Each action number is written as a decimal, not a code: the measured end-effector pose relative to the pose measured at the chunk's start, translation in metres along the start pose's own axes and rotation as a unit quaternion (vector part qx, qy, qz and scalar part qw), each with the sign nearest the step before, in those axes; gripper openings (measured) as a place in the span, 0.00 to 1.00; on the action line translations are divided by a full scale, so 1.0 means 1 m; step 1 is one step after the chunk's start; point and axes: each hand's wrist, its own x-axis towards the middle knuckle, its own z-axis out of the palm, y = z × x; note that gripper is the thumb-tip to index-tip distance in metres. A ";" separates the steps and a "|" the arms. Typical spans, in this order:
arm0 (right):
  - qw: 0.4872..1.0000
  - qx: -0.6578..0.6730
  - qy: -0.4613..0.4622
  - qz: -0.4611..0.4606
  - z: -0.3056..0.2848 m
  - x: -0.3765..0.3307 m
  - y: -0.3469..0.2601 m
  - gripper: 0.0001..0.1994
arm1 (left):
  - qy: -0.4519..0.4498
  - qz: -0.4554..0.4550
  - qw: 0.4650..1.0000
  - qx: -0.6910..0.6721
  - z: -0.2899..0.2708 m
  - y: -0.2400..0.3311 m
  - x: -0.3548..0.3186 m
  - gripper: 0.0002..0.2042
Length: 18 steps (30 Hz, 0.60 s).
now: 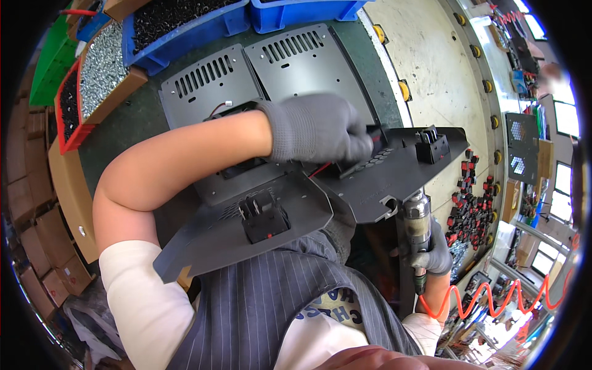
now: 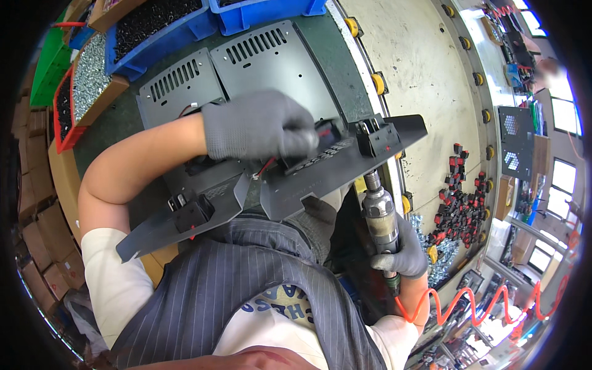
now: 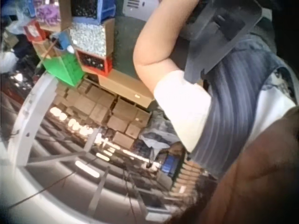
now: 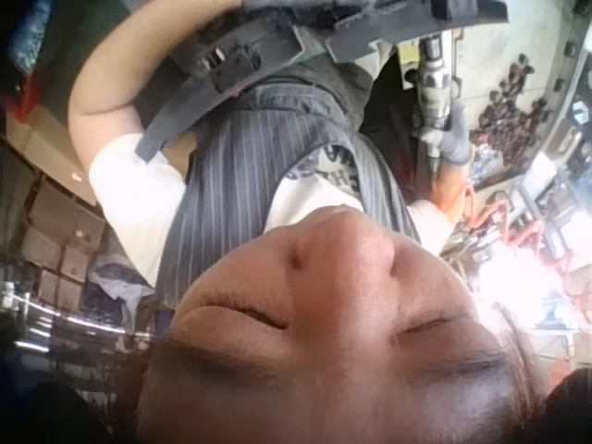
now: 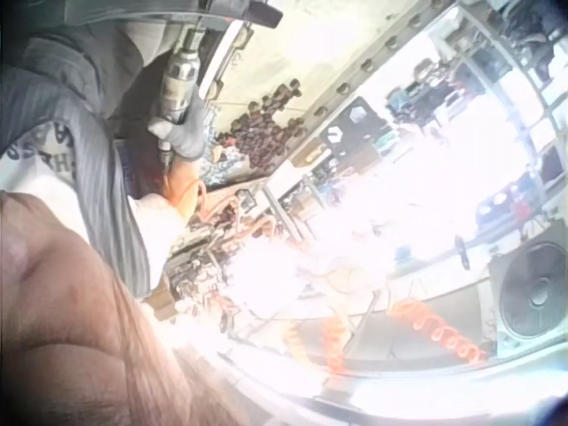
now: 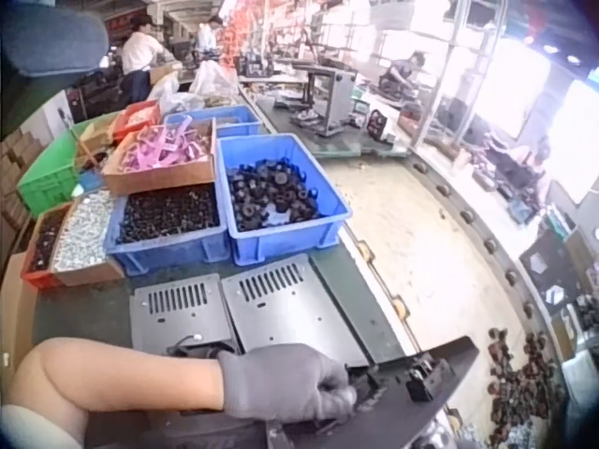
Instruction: Assembling metal enclosure parts and installing cooling fans using a power screwdriver.
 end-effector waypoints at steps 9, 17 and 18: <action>0.999 -0.044 0.008 0.024 -0.004 -0.004 -0.006 0.45 | -0.007 0.027 0.976 -0.218 0.005 -0.015 0.023 0.15; 0.999 -0.048 0.007 0.017 0.000 -0.003 -0.011 0.44 | -0.033 0.046 0.984 -0.171 0.002 -0.010 0.017 0.15; 0.999 -0.050 0.009 0.015 0.001 -0.003 -0.011 0.44 | -0.033 0.062 0.981 -0.180 0.001 -0.009 0.017 0.15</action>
